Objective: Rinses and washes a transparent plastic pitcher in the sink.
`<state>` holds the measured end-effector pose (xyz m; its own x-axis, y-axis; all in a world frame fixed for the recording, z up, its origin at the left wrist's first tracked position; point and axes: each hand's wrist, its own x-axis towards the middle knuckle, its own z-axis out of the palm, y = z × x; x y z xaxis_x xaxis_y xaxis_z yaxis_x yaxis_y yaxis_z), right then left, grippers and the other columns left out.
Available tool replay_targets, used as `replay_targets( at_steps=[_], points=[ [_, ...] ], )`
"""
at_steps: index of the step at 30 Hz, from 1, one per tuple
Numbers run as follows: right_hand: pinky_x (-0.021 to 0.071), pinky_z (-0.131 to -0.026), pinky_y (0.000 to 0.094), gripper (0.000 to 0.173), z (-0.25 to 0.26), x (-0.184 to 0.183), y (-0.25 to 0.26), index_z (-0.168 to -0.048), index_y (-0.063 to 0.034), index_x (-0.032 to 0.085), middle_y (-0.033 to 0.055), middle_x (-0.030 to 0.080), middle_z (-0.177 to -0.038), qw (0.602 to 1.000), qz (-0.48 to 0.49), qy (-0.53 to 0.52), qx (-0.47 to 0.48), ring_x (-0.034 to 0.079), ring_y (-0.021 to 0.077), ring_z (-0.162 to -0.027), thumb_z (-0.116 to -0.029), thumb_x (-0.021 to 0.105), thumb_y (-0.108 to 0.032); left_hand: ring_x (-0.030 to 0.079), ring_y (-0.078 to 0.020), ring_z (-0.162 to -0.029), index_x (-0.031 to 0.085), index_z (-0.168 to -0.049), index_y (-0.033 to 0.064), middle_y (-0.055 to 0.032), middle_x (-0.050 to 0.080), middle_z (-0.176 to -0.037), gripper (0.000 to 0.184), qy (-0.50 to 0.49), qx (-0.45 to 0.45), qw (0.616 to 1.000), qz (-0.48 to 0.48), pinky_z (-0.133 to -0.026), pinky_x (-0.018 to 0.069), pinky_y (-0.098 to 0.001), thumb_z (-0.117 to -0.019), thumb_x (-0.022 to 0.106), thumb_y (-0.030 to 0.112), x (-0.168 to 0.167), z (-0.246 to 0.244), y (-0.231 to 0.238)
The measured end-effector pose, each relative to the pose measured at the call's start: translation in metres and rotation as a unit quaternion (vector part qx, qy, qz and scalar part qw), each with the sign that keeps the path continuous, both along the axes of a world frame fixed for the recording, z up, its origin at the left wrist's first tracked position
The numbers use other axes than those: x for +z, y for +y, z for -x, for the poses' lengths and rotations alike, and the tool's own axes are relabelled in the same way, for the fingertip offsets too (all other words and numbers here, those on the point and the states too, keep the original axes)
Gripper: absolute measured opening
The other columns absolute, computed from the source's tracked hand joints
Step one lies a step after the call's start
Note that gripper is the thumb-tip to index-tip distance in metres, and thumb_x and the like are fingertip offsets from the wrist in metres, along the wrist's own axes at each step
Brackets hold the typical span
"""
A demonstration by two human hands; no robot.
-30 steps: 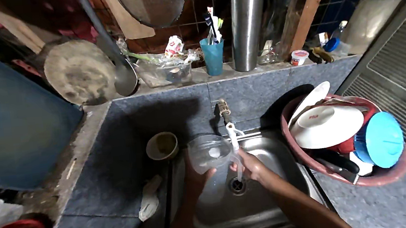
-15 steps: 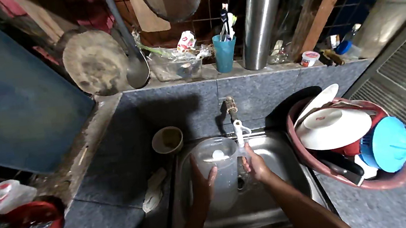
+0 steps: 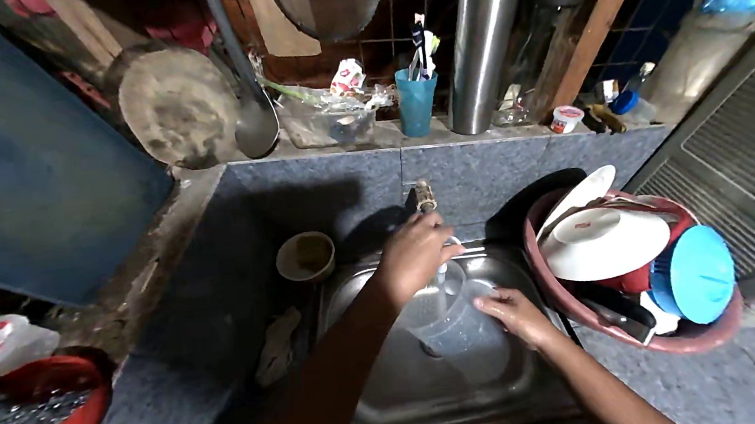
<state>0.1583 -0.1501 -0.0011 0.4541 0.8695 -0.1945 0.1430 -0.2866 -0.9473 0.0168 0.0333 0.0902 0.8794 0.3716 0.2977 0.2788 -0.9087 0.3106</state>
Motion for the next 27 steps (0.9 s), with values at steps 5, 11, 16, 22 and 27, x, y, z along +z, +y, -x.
replay_targets(
  at_steps=[5, 11, 16, 22, 27],
  points=[
    [0.056, -0.076, 0.0312, 0.034, 0.0, 0.012, -0.009, -0.091, -0.0087, 0.073, -0.0019, 0.069, -0.082, 0.993, -0.004, -0.112, -0.021, 0.065, 0.005, -0.077, -0.0919, 0.071, -0.043, 0.064, -0.0321, -0.11, 0.078, -0.108, 0.0095, -0.015, 0.067, -0.112, 0.036, 0.022, -0.007, 1.0, -0.015, -0.097, 0.0532, -0.047, -0.0968, 0.069, 0.043, -0.003, -0.011, 0.008],
    [0.0508, -0.064, 0.0267, 0.039, 0.0, 0.026, -0.014, -0.102, -0.0069, 0.069, -0.0022, 0.062, -0.076, 0.997, 0.004, -0.057, -0.057, 0.056, 0.0052, -0.065, -0.1017, 0.059, -0.044, 0.062, -0.0301, -0.118, 0.065, -0.136, 0.0089, -0.0162, 0.064, -0.128, 0.044, -0.067, -0.03, 0.984, 0.159, -0.103, 0.0499, -0.0505, -0.1023, 0.062, 0.038, -0.011, 0.0, 0.023],
    [0.053, -0.06, 0.0288, 0.041, 0.008, 0.075, -0.029, -0.127, -0.0106, 0.056, 0.0019, 0.063, -0.088, 0.995, 0.027, -0.093, 0.02, 0.059, 0.0094, -0.066, -0.1028, 0.056, -0.044, 0.056, -0.0314, -0.129, 0.051, -0.147, 0.0096, -0.0163, 0.056, -0.145, 0.05, -0.209, 0.157, 0.791, 0.553, -0.105, 0.046, -0.0525, -0.1097, 0.043, 0.041, -0.081, 0.023, 0.032],
    [0.0533, -0.067, 0.0331, 0.041, 0.009, 0.141, -0.032, -0.126, -0.0113, 0.062, 0.0043, 0.064, -0.094, 0.966, 0.095, -0.23, 0.073, 0.06, 0.0115, -0.072, -0.1049, 0.053, -0.045, 0.063, -0.013, -0.077, 0.061, -0.116, 0.0052, -0.0051, 0.065, -0.091, 0.025, -0.207, 0.143, 0.528, 0.811, -0.069, 0.0551, -0.0313, -0.1093, 0.045, 0.023, -0.158, -0.002, -0.023],
    [0.0519, -0.064, 0.0374, 0.042, 0.012, 0.205, -0.032, -0.134, -0.0114, 0.062, 0.0075, 0.066, -0.091, 0.933, 0.106, -0.339, 0.061, 0.058, 0.0146, -0.065, -0.1072, 0.05, -0.041, 0.064, -0.019, -0.086, 0.056, -0.124, 0.0, -0.0117, 0.065, -0.099, 0.032, -0.274, 0.139, 0.474, 0.825, -0.078, 0.0557, -0.0374, -0.1118, 0.037, 0.021, -0.125, -0.02, -0.046]
  ],
)
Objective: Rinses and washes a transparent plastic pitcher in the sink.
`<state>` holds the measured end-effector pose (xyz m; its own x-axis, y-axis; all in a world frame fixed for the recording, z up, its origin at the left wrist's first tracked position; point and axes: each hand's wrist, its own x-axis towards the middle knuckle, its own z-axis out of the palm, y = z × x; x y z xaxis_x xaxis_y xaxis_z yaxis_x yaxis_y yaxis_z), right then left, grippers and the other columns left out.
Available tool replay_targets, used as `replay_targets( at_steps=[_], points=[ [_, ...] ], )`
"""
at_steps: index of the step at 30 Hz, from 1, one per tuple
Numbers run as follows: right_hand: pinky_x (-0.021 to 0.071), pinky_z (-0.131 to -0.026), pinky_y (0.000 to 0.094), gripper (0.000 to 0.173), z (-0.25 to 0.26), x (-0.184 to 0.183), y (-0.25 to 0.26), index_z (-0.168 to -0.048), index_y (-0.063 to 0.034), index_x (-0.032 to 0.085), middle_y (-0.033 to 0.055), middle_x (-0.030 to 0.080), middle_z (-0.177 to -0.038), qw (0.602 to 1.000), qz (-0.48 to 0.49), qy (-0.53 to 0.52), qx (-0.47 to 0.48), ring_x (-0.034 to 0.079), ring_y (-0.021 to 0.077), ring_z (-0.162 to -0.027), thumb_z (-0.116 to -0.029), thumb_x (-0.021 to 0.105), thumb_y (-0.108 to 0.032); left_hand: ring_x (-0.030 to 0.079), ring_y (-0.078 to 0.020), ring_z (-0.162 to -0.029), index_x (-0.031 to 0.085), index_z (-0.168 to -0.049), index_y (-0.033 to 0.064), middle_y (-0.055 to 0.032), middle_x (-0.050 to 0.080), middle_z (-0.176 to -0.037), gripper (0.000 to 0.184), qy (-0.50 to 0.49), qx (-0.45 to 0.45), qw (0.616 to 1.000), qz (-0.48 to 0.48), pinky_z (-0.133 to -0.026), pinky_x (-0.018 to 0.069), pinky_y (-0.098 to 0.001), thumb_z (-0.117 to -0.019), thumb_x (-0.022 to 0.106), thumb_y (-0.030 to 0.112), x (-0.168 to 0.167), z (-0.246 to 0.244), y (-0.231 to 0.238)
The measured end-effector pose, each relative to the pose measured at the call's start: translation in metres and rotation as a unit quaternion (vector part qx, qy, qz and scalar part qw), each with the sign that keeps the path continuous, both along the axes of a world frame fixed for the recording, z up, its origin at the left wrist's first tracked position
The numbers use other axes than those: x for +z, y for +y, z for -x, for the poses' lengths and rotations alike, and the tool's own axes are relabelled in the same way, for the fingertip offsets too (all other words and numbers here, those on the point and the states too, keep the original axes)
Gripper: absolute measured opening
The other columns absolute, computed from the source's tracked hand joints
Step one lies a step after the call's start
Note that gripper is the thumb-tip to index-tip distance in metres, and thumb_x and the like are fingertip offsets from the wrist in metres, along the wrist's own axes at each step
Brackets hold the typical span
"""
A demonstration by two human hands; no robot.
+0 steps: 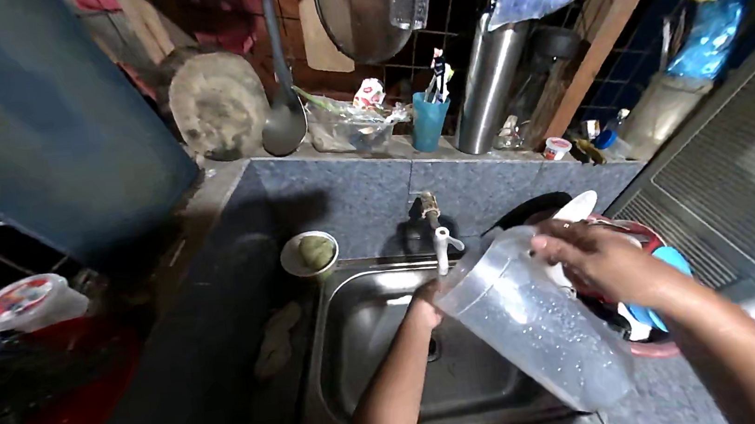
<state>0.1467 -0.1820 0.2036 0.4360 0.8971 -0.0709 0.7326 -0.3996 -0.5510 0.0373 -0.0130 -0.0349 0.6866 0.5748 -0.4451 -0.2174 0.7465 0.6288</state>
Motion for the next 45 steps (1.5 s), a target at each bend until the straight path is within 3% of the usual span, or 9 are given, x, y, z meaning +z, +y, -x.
replay_targets(
  at_steps=[5, 14, 19, 26, 33, 36, 37, 42, 45],
  points=[
    [0.0501, -0.053, 0.0359, 0.041, 0.0, 0.065, 0.017, -0.127, -0.0132, 0.065, 0.0055, 0.064, -0.081, 0.995, 0.015, -0.099, 0.028, 0.056, 0.0146, -0.057, -0.1085, 0.045, -0.044, 0.063, -0.0198, -0.089, 0.057, -0.13, 0.0007, -0.0138, 0.066, -0.108, 0.03, 0.17, -0.061, 0.978, -0.106, -0.079, 0.0528, -0.0356, -0.1098, 0.045, 0.019, 0.024, -0.007, 0.024],
    [0.0495, -0.05, 0.0331, 0.046, -0.014, 0.113, 0.046, -0.116, -0.0133, 0.068, 0.0047, 0.062, -0.077, 0.986, 0.035, -0.153, 0.057, 0.054, 0.0136, -0.053, -0.1077, 0.041, -0.049, 0.065, -0.0153, -0.085, 0.05, -0.137, 0.0026, -0.0124, 0.064, -0.108, 0.033, 0.15, -0.112, 0.971, -0.148, -0.076, 0.0551, -0.0291, -0.1047, 0.044, -0.001, 0.038, -0.006, 0.041],
    [0.0492, -0.05, 0.0299, 0.047, -0.013, 0.121, 0.059, -0.108, -0.0116, 0.067, 0.0049, 0.06, -0.074, 0.987, 0.064, -0.145, 0.035, 0.055, 0.013, -0.053, -0.1078, 0.039, -0.05, 0.067, -0.0158, -0.101, 0.055, -0.137, 0.0084, -0.0087, 0.07, -0.12, 0.032, 0.185, -0.162, 0.949, -0.199, -0.086, 0.053, -0.0331, -0.1058, 0.051, 0.008, 0.039, -0.004, 0.042],
    [0.0477, -0.048, 0.0298, 0.048, -0.01, 0.126, 0.072, -0.103, -0.0094, 0.066, 0.0056, 0.06, -0.07, 0.984, 0.084, -0.152, 0.05, 0.053, 0.0137, -0.051, -0.108, 0.039, -0.05, 0.067, -0.0187, -0.103, 0.057, -0.135, 0.0049, -0.0108, 0.068, -0.121, 0.03, 0.208, -0.156, 0.952, -0.162, -0.089, 0.0539, -0.0353, -0.1082, 0.049, 0.015, 0.014, -0.014, 0.044],
    [0.0498, -0.051, 0.0313, 0.051, 0.004, 0.139, 0.085, -0.112, -0.0095, 0.066, 0.0074, 0.062, -0.077, 0.976, 0.106, -0.184, 0.048, 0.056, 0.015, -0.055, -0.1065, 0.041, -0.053, 0.064, -0.0186, -0.094, 0.056, -0.132, 0.0017, -0.0127, 0.065, -0.112, 0.029, 0.191, -0.15, 0.962, -0.123, -0.085, 0.0532, -0.0338, -0.1069, 0.052, 0.015, 0.0, -0.027, 0.036],
    [0.0479, -0.05, 0.0316, 0.052, 0.01, 0.137, 0.091, -0.109, -0.0084, 0.067, 0.0074, 0.061, -0.074, 0.97, 0.13, -0.202, 0.045, 0.054, 0.0152, -0.053, -0.1064, 0.04, -0.053, 0.056, -0.0114, -0.066, 0.057, -0.121, 0.0035, -0.0046, 0.059, -0.084, 0.02, 0.209, -0.153, 0.955, -0.142, -0.062, 0.0503, -0.0256, -0.1051, 0.055, 0.015, -0.001, -0.029, 0.033],
    [0.0481, -0.05, 0.0311, 0.053, 0.011, 0.135, 0.093, -0.108, -0.0086, 0.066, 0.0066, 0.061, -0.073, 0.968, 0.141, -0.203, 0.043, 0.055, 0.0149, -0.053, -0.1059, 0.04, -0.054, 0.054, -0.0113, -0.065, 0.057, -0.123, 0.003, -0.0047, 0.057, -0.083, 0.022, 0.23, -0.168, 0.944, -0.166, -0.061, 0.0485, -0.0255, -0.1046, 0.055, 0.015, 0.0, -0.027, 0.032],
    [0.0504, -0.056, 0.0371, 0.06, 0.014, 0.118, 0.098, -0.113, -0.0063, 0.066, 0.0091, 0.062, -0.076, 0.952, 0.197, -0.225, 0.057, 0.057, 0.0186, -0.058, -0.1048, 0.037, -0.058, 0.063, -0.0246, -0.113, 0.054, -0.14, -0.0019, -0.0192, 0.063, -0.128, 0.039, 0.26, -0.257, 0.876, -0.315, -0.1, 0.0502, -0.041, -0.1056, 0.055, 0.018, -0.01, -0.012, 0.024],
    [0.0519, -0.055, 0.0381, 0.058, 0.011, 0.099, 0.09, -0.116, -0.0083, 0.067, 0.0089, 0.061, -0.075, 0.954, 0.204, -0.202, 0.081, 0.057, 0.0184, -0.056, -0.1057, 0.037, -0.058, 0.06, -0.0286, -0.121, 0.055, -0.139, -0.0009, -0.0205, 0.061, -0.134, 0.04, 0.293, -0.246, 0.869, -0.313, -0.104, 0.0473, -0.0458, -0.1065, 0.054, 0.022, -0.026, 0.002, 0.021]
  ],
)
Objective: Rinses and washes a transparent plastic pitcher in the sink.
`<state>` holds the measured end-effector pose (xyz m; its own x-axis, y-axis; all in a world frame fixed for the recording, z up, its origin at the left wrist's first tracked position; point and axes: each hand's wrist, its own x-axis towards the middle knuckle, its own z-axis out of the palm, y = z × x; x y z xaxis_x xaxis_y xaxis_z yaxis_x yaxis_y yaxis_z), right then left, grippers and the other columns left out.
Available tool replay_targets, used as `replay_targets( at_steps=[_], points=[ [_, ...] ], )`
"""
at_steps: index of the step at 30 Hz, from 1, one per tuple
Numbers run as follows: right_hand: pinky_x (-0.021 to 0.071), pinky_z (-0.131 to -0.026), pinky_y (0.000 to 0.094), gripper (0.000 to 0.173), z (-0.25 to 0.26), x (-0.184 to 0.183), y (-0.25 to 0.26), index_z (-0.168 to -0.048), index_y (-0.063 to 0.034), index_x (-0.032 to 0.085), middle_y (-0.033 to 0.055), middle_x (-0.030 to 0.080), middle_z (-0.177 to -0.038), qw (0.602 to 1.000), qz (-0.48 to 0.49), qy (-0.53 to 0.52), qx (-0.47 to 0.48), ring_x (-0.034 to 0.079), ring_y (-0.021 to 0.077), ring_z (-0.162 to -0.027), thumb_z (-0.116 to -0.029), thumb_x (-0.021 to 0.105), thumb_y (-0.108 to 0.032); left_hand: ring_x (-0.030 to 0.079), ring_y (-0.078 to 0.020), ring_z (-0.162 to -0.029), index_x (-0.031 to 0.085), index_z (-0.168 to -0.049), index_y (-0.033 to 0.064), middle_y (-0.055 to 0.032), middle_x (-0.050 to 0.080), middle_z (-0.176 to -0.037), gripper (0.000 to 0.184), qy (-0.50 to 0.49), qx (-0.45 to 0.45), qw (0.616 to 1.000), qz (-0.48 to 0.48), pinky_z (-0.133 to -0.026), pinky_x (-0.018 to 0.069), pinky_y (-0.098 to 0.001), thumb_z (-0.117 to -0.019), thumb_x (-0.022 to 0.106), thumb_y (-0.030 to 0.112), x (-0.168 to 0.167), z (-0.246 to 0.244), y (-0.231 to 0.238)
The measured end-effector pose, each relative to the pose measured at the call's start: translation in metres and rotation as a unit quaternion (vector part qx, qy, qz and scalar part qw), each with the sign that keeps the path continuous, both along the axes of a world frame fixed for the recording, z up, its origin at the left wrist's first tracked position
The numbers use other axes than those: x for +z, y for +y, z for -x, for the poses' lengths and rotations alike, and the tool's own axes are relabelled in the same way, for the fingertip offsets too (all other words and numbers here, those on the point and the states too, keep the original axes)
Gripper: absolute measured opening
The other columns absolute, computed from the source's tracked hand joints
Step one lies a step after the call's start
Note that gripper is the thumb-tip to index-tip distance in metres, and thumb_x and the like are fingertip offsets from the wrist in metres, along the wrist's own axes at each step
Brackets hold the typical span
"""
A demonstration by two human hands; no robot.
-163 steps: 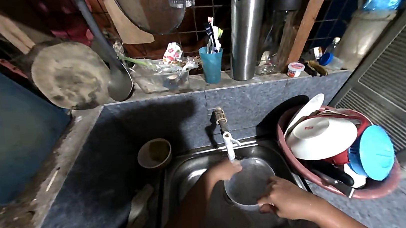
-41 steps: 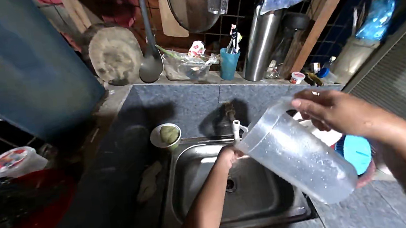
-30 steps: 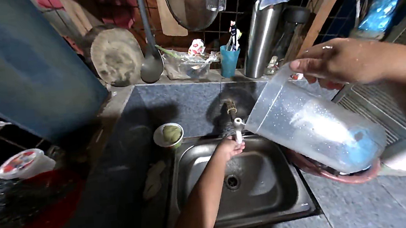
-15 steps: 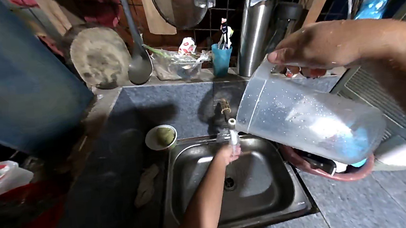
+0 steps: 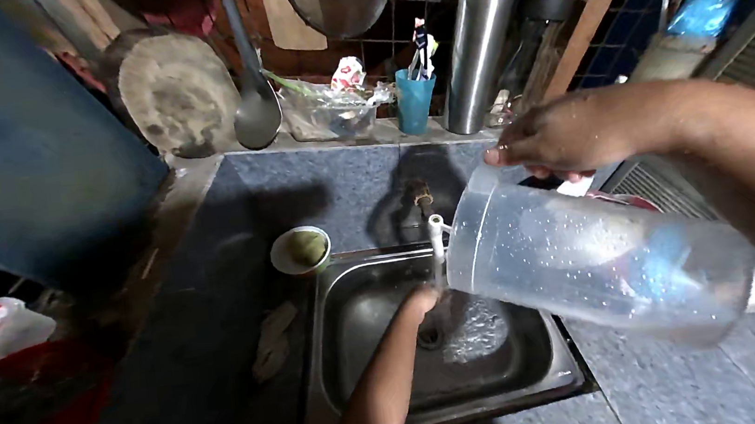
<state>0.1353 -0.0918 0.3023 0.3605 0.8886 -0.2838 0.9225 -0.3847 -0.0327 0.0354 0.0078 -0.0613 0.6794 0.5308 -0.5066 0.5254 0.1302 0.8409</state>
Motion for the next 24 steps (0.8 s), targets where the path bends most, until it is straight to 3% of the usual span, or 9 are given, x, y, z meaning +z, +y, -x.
replay_targets(
  at_steps=[3, 6, 7, 11, 14, 16, 19, 21, 24],
  points=[
    [0.0528, -0.056, 0.0409, 0.053, -0.001, -0.03, -0.017, -0.115, -0.0087, 0.068, 0.0102, 0.063, -0.077, 0.997, 0.014, 0.067, 0.021, 0.058, 0.0201, -0.057, -0.1086, 0.037, -0.051, 0.057, -0.0319, -0.126, 0.058, -0.135, -0.0052, -0.0237, 0.06, -0.136, 0.036, -0.006, 0.054, 0.998, 0.017, -0.108, 0.044, -0.0491, -0.1047, 0.056, 0.014, -0.013, 0.017, -0.005],
    [0.053, -0.055, 0.0393, 0.047, -0.006, -0.081, -0.033, -0.114, -0.0075, 0.067, 0.0105, 0.062, -0.078, 0.991, 0.015, 0.134, 0.016, 0.058, 0.0203, -0.057, -0.1094, 0.041, -0.046, 0.061, -0.0255, -0.109, 0.06, -0.129, -0.0054, -0.0202, 0.063, -0.124, 0.031, -0.028, 0.119, 0.989, 0.082, -0.097, 0.049, -0.0422, -0.1061, 0.054, 0.015, -0.028, 0.026, -0.005],
    [0.0512, -0.055, 0.0365, 0.046, -0.009, -0.1, -0.035, -0.119, -0.0075, 0.065, 0.0101, 0.06, -0.078, 0.987, 0.028, 0.161, -0.007, 0.056, 0.0185, -0.057, -0.1094, 0.041, -0.046, 0.06, -0.0223, -0.099, 0.06, -0.128, -0.0042, -0.0173, 0.063, -0.117, 0.031, -0.039, 0.142, 0.982, 0.115, -0.089, 0.0497, -0.0393, -0.1065, 0.053, 0.017, -0.037, 0.025, -0.003],
    [0.046, -0.056, 0.0292, 0.047, -0.02, -0.157, -0.027, -0.13, -0.0074, 0.059, 0.0073, 0.056, -0.085, 0.961, 0.082, 0.242, -0.106, 0.049, 0.0125, -0.059, -0.1099, 0.04, -0.046, 0.064, -0.0277, -0.107, 0.057, -0.136, 0.0015, -0.0178, 0.065, -0.126, 0.038, -0.062, 0.162, 0.961, 0.215, -0.091, 0.0519, -0.047, -0.1074, 0.051, 0.025, -0.054, 0.023, 0.0],
    [0.0477, -0.057, 0.0291, 0.049, -0.037, -0.194, -0.017, -0.125, -0.0055, 0.058, 0.0068, 0.055, -0.082, 0.952, 0.045, 0.258, -0.159, 0.051, 0.0128, -0.059, -0.1098, 0.039, -0.048, 0.065, -0.0244, -0.092, 0.059, -0.13, 0.0039, -0.0143, 0.067, -0.109, 0.047, -0.114, 0.196, 0.933, 0.28, -0.081, 0.0544, -0.0441, -0.1109, 0.037, 0.041, -0.047, 0.019, -0.008],
    [0.0504, -0.061, 0.0335, 0.052, -0.05, -0.216, -0.013, -0.126, -0.0032, 0.057, 0.0107, 0.056, -0.083, 0.946, -0.014, 0.268, -0.179, 0.053, 0.0168, -0.061, -0.1097, 0.038, -0.049, 0.063, -0.0278, -0.104, 0.05, -0.14, 0.0046, -0.0178, 0.063, -0.122, 0.061, -0.175, 0.256, 0.891, 0.332, -0.089, 0.0529, -0.0458, -0.1093, 0.03, 0.054, -0.049, 0.011, -0.009],
    [0.0536, -0.069, 0.0435, 0.054, -0.06, -0.239, -0.011, -0.132, -0.0034, 0.058, 0.0177, 0.062, -0.092, 0.931, -0.123, 0.28, -0.201, 0.059, 0.0247, -0.069, -0.109, 0.042, -0.049, 0.051, -0.0322, -0.134, 0.03, -0.158, 0.0109, -0.0193, 0.045, -0.153, 0.073, -0.269, 0.289, 0.847, 0.356, -0.107, 0.0449, -0.05, -0.1062, 0.028, 0.063, -0.051, 0.001, -0.014],
    [0.0538, -0.071, 0.0457, 0.051, -0.057, -0.247, -0.01, -0.133, -0.004, 0.058, 0.0182, 0.063, -0.094, 0.915, -0.171, 0.293, -0.217, 0.06, 0.0259, -0.07, -0.1088, 0.044, -0.047, 0.053, -0.0292, -0.132, 0.028, -0.159, 0.0126, -0.0172, 0.049, -0.15, 0.077, -0.308, 0.251, 0.853, 0.34, -0.106, 0.0464, -0.0482, -0.1051, 0.017, 0.066, -0.049, -0.001, -0.027],
    [0.0508, -0.058, 0.0337, 0.046, -0.047, -0.254, -0.01, -0.131, -0.0034, 0.058, 0.0096, 0.057, -0.08, 0.864, -0.239, 0.355, -0.265, 0.053, 0.0161, -0.058, -0.1098, 0.044, -0.042, 0.058, -0.0245, -0.129, 0.029, -0.158, 0.0125, -0.0145, 0.053, -0.147, 0.07, -0.342, 0.196, 0.868, 0.302, -0.103, 0.0515, -0.0447, -0.1079, 0.013, 0.059, -0.053, 0.006, -0.049]
  ],
)
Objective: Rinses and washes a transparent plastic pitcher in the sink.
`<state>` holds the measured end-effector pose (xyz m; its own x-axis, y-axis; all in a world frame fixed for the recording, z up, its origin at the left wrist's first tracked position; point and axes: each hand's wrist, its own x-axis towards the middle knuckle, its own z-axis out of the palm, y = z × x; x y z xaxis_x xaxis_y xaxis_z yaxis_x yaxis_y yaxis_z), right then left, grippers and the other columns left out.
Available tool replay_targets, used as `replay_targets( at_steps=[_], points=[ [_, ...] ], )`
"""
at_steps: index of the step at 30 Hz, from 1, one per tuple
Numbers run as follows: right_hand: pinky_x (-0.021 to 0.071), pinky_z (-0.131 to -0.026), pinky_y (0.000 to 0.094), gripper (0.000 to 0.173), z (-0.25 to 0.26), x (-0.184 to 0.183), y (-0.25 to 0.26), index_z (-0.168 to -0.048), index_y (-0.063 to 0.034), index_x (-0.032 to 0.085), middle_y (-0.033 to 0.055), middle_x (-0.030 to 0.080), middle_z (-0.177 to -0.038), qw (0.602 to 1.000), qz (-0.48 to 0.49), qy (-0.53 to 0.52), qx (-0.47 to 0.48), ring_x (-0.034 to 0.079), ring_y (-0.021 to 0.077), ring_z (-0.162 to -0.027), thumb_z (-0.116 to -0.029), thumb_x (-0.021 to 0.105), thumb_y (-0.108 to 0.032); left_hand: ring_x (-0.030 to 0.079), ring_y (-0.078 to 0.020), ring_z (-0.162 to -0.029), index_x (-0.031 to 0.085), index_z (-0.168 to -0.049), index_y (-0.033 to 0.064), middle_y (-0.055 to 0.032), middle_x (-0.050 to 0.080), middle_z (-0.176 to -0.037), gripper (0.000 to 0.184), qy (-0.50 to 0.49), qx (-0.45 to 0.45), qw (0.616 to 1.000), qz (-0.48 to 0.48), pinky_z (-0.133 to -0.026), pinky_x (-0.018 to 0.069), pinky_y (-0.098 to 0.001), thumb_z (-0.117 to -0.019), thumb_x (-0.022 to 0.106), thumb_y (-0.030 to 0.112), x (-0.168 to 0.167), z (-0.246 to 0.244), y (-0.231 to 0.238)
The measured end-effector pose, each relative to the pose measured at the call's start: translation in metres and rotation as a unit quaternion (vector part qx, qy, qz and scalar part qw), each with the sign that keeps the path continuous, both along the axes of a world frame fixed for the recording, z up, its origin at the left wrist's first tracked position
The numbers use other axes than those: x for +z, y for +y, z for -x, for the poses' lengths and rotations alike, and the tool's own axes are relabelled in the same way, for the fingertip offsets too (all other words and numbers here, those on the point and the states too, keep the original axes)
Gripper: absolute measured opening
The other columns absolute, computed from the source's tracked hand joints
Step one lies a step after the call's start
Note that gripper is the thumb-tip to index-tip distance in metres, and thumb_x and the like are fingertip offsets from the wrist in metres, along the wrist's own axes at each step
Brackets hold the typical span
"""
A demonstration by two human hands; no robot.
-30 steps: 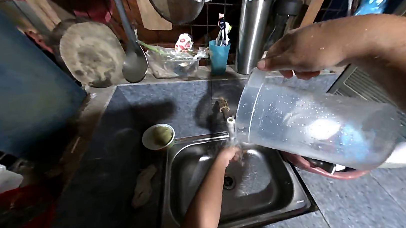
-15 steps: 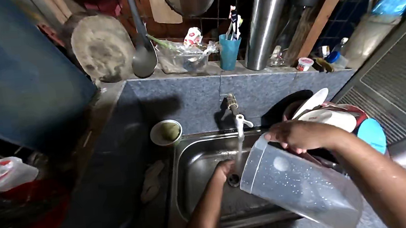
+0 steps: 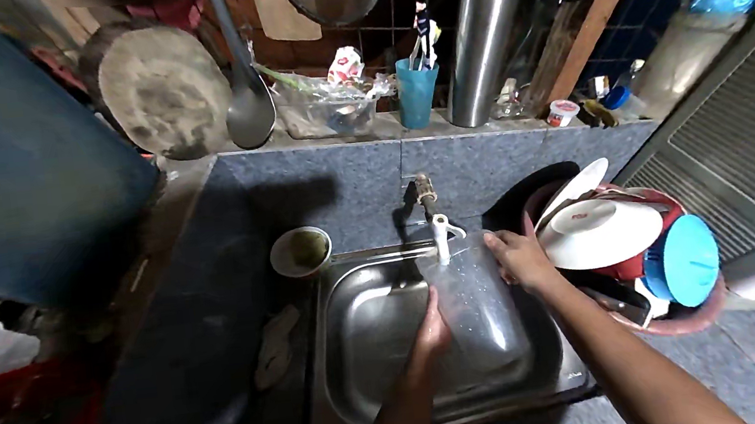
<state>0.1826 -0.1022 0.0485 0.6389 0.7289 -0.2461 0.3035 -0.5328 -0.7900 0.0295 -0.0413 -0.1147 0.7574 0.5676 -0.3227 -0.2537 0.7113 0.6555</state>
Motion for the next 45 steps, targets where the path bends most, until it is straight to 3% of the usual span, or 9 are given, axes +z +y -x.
replay_targets(
  at_steps=[5, 11, 16, 20, 28, 35, 37, 41, 45],
  points=[
    [0.0455, -0.045, 0.0243, 0.039, 0.006, -0.032, 0.008, -0.118, -0.0031, 0.059, 0.0025, 0.053, -0.069, 0.968, -0.131, 0.19, -0.104, 0.048, 0.0097, -0.048, -0.1105, 0.044, -0.039, 0.031, -0.0201, -0.151, 0.015, -0.164, 0.0127, -0.0117, 0.024, -0.168, 0.062, 0.127, -0.028, 0.983, -0.129, -0.122, 0.0321, -0.0419, -0.1119, 0.029, 0.043, -0.005, 0.047, 0.003],
    [0.0523, -0.064, 0.0258, 0.03, 0.038, -0.077, 0.026, -0.134, -0.0005, 0.049, 0.0063, 0.061, -0.091, 0.939, -0.17, 0.299, -0.019, 0.06, 0.0117, -0.071, -0.1075, 0.051, -0.015, 0.034, -0.0229, -0.15, 0.019, -0.163, 0.006, -0.0176, 0.028, -0.166, 0.08, 0.229, 0.101, 0.929, -0.273, -0.121, 0.0335, -0.0389, -0.1016, 0.06, 0.037, 0.008, 0.102, 0.035],
    [0.0508, -0.063, 0.0281, 0.036, 0.067, -0.098, 0.055, -0.138, -0.0054, 0.047, 0.0051, 0.061, -0.09, 0.939, -0.051, 0.337, -0.041, 0.06, 0.0134, -0.073, -0.1099, 0.048, -0.029, 0.033, -0.0246, -0.151, 0.016, -0.163, 0.0028, -0.0209, 0.03, -0.164, 0.098, 0.353, 0.108, 0.847, -0.382, -0.123, 0.03, -0.0395, -0.0918, 0.073, 0.04, 0.034, 0.136, 0.042],
    [0.0519, -0.06, 0.0241, 0.021, 0.071, -0.102, 0.073, -0.113, 0.0018, 0.06, 0.0031, 0.06, -0.076, 0.93, -0.073, 0.358, -0.042, 0.059, 0.0097, -0.062, -0.1044, 0.059, -0.017, 0.033, -0.0268, -0.151, 0.015, -0.163, 0.0047, -0.0205, 0.029, -0.165, 0.096, 0.398, 0.089, 0.832, -0.377, -0.123, 0.0294, -0.0433, -0.0941, 0.071, 0.041, 0.044, 0.152, 0.042],
    [0.0409, -0.044, 0.0212, 0.022, 0.046, -0.099, 0.041, -0.118, -0.0027, 0.057, -0.0004, 0.049, -0.069, 0.943, -0.041, 0.308, -0.12, 0.044, 0.0066, -0.047, -0.1053, 0.056, -0.021, 0.026, -0.0305, -0.155, 0.012, -0.164, 0.0053, -0.0206, 0.022, -0.168, 0.077, 0.363, -0.024, 0.884, -0.295, -0.125, 0.0242, -0.047, -0.1076, 0.047, 0.044, 0.032, 0.123, 0.028],
    [0.0479, -0.042, 0.0211, 0.013, 0.018, -0.086, -0.035, -0.102, -0.0083, 0.059, -0.0032, 0.048, -0.059, 0.887, -0.15, 0.387, -0.203, 0.048, 0.0055, -0.043, -0.1035, 0.06, -0.021, 0.03, -0.0254, -0.153, 0.035, -0.157, 0.0014, -0.0186, 0.032, -0.164, 0.063, 0.278, -0.089, 0.906, -0.307, -0.125, 0.025, -0.0457, -0.1124, 0.025, 0.044, 0.026, 0.048, 0.031],
    [0.0471, -0.041, 0.0217, 0.012, 0.025, -0.08, -0.048, -0.099, -0.0067, 0.058, -0.0021, 0.048, -0.058, 0.873, -0.199, 0.376, -0.239, 0.047, 0.006, -0.042, -0.1029, 0.061, -0.017, 0.035, -0.0254, -0.151, 0.041, -0.155, 0.0068, -0.0155, 0.038, -0.162, 0.067, 0.287, -0.102, 0.917, -0.26, -0.122, 0.0299, -0.0501, -0.1104, 0.024, 0.053, 0.028, 0.024, 0.035],
    [0.0491, -0.045, 0.0213, 0.005, 0.048, -0.078, -0.062, -0.097, -0.0019, 0.058, 0.0022, 0.058, -0.064, 0.861, -0.323, 0.312, -0.237, 0.053, 0.0067, -0.046, -0.1005, 0.061, -0.004, 0.045, -0.0379, -0.141, 0.052, -0.144, -0.0023, -0.0272, 0.05, -0.148, 0.069, 0.351, -0.054, 0.904, -0.237, -0.115, 0.0352, -0.0581, -0.1112, 0.024, 0.051, 0.023, -0.011, 0.04],
    [0.051, -0.049, 0.0227, 0.009, 0.064, -0.086, -0.073, -0.095, -0.0006, 0.057, 0.0037, 0.061, -0.068, 0.86, -0.38, 0.248, -0.233, 0.055, 0.008, -0.051, -0.0932, 0.064, 0.004, 0.041, -0.0396, -0.144, 0.045, -0.151, 0.0013, -0.026, 0.044, -0.154, 0.074, 0.364, -0.082, 0.917, -0.139, -0.114, 0.034, -0.063, -0.1089, 0.024, 0.058, 0.005, -0.003, 0.033]
  ],
)
